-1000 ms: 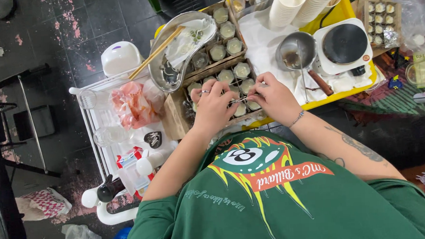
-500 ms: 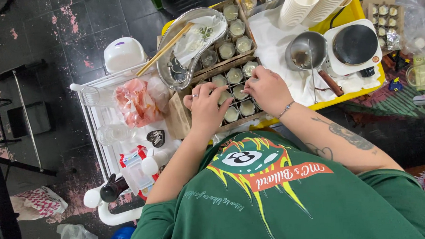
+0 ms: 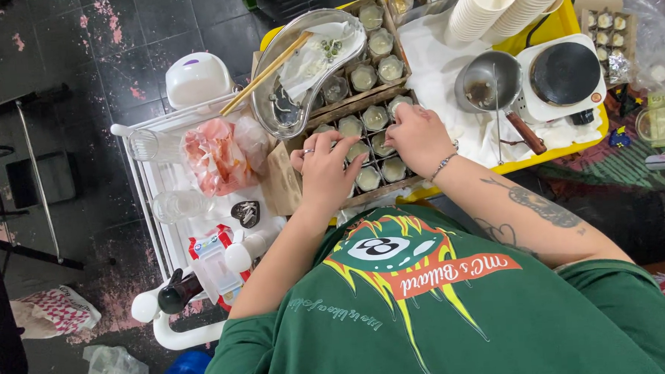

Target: Placing wicks into small candle jars on a production cart.

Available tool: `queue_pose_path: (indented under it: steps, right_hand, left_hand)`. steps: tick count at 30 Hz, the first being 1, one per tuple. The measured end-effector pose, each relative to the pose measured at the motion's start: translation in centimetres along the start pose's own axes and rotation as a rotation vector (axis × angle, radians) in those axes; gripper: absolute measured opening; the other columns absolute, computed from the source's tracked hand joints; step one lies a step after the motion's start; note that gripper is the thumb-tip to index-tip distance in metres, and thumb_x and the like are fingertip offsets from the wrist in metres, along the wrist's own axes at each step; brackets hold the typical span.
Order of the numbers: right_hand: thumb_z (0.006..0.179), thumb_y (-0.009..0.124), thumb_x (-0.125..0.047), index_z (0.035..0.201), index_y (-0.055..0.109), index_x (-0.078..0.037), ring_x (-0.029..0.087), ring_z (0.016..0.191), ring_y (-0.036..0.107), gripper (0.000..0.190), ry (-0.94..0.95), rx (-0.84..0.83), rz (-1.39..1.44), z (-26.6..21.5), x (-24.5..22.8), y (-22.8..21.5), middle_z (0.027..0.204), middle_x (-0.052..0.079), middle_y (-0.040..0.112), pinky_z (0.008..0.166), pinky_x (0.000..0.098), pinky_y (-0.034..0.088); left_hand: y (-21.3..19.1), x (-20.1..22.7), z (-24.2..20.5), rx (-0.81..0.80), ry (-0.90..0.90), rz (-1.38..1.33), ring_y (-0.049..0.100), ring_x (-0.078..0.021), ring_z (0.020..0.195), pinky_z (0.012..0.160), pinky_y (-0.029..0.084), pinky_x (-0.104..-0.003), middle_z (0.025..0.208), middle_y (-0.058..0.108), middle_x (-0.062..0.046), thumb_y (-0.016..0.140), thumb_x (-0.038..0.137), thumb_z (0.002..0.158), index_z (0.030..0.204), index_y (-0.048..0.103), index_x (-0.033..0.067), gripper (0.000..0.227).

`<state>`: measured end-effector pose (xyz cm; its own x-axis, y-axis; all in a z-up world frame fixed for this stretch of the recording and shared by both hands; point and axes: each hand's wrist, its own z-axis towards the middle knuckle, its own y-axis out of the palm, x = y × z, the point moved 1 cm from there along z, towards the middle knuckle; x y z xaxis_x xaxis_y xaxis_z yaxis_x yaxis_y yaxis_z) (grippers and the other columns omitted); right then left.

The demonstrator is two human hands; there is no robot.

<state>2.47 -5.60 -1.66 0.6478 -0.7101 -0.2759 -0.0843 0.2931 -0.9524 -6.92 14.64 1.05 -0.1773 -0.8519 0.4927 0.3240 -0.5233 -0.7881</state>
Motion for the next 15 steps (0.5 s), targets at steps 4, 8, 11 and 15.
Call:
queue_pose_path:
  steps: [4, 8, 11, 15]
  right_hand:
    - [0.075, 0.079, -0.022, 0.074, 0.072, -0.013, 0.027, 0.095, 0.058, 0.011, -0.037, -0.024, -0.129, 0.2, -0.5, -0.3, 0.095, 0.007, 0.054, 0.079, 0.0418, 0.047]
    - [0.074, 0.071, -0.019, 0.069, 0.069, -0.015, 0.027, 0.098, 0.056, 0.007, -0.098, -0.067, -0.271, 0.6, -1.3, -1.2, 0.095, 0.007, 0.053, 0.079, 0.04, 0.044]
    - [0.074, 0.066, -0.016, 0.067, 0.067, -0.016, 0.025, 0.097, 0.056, 0.007, -0.124, -0.094, -0.369, 0.7, -1.5, -1.5, 0.094, 0.006, 0.052, 0.078, 0.0384, 0.043]
    - [0.073, 0.065, -0.015, 0.068, 0.066, -0.015, 0.024, 0.096, 0.056, 0.005, -0.142, -0.031, -0.406, 1.0, -1.4, -1.0, 0.094, 0.005, 0.053, 0.079, 0.0374, 0.042]
  left_hand:
    - [-0.2, 0.1, 0.0, -0.005, 0.004, 0.0, 0.055, -0.024, 0.112, 0.089, 0.028, -0.047, 0.113, 0.061, 0.001, 0.082, 0.032, 0.085, 0.115, 0.073, 0.024, 0.032]
    - [-0.2, 0.0, 0.0, -0.004, 0.001, 0.0, 0.055, -0.0243, 0.111, 0.089, 0.028, -0.048, 0.113, 0.061, 0.0, 0.082, 0.032, 0.085, 0.114, 0.073, 0.0236, 0.032]
    - [-0.2, 0.0, -0.1, -0.016, -0.002, -0.007, 0.054, -0.0243, 0.112, 0.089, 0.028, -0.047, 0.113, 0.061, 0.0, 0.082, 0.031, 0.085, 0.115, 0.073, 0.0233, 0.032]
    - [-0.1, -0.1, -0.1, -0.021, 0.0, -0.006, 0.054, -0.0247, 0.112, 0.089, 0.028, -0.047, 0.113, 0.061, 0.0, 0.082, 0.031, 0.085, 0.115, 0.073, 0.0234, 0.032]
